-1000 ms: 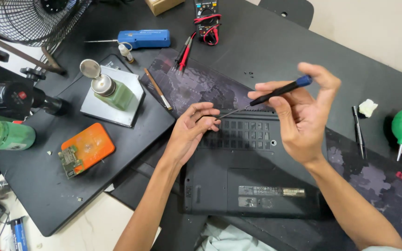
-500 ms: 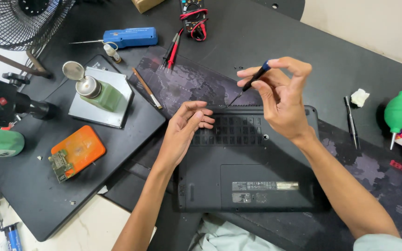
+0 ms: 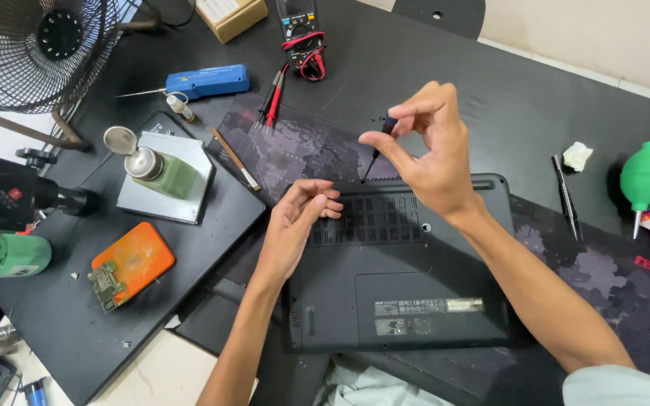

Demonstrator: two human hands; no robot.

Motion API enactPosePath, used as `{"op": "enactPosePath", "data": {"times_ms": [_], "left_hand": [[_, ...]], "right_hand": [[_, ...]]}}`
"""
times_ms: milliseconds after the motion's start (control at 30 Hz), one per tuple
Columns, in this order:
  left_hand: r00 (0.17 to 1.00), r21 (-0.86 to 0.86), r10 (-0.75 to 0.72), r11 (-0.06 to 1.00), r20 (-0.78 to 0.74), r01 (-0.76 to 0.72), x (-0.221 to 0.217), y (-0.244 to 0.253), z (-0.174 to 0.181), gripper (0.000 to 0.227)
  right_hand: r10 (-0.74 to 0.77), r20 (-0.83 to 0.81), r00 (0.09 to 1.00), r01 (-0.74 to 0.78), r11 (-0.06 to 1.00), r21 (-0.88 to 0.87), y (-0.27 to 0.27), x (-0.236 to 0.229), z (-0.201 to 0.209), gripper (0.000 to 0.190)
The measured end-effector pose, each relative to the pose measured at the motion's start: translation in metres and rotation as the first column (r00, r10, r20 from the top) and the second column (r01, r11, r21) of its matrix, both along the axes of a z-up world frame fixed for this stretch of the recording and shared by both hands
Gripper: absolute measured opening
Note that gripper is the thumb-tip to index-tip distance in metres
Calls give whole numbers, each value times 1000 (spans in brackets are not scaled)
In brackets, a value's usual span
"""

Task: The person cleans the bottom of a laptop with a cloth, then uses a screwdriver to remove screws from the back panel. They proceed to remove a rectangular component, likely a hard drive, from the laptop chassis.

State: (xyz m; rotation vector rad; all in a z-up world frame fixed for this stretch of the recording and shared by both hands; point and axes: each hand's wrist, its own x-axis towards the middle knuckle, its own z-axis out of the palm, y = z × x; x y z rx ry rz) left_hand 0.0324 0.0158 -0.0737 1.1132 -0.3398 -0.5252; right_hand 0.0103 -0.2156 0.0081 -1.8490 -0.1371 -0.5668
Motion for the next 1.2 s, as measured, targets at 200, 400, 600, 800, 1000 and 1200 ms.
{"op": "enactPosePath", "data": {"times_ms": [200,400,600,800,1000,1200], "left_hand": [[1000,42,7,999,20,-8,-1,1,-2,26],[999,50,3,999,33,-5,-2,0,-2,25],[999,74,-3,997,36,0,-1,0,2,25],[999,61,10,998,44,-13,-1,1,-1,25],[999,117,-6,993,48,1,3,-3,2,24],[984,373,-43,927,171,-25,27,-33,14,21]], "right_hand": [[121,151,981,-113,991,-65,2,-2,12,29],[83,151,985,-77,996,-45,3,0,18,31],[130,162,978,-115,988,-99,0,-1,16,30],[251,150,956,-266,959,93,-1,-2,-7,24],[183,114,977,-171,979,-107,-17,-8,7,42],[-12,106,994,1,995,99,-77,-31,15,46]]}}
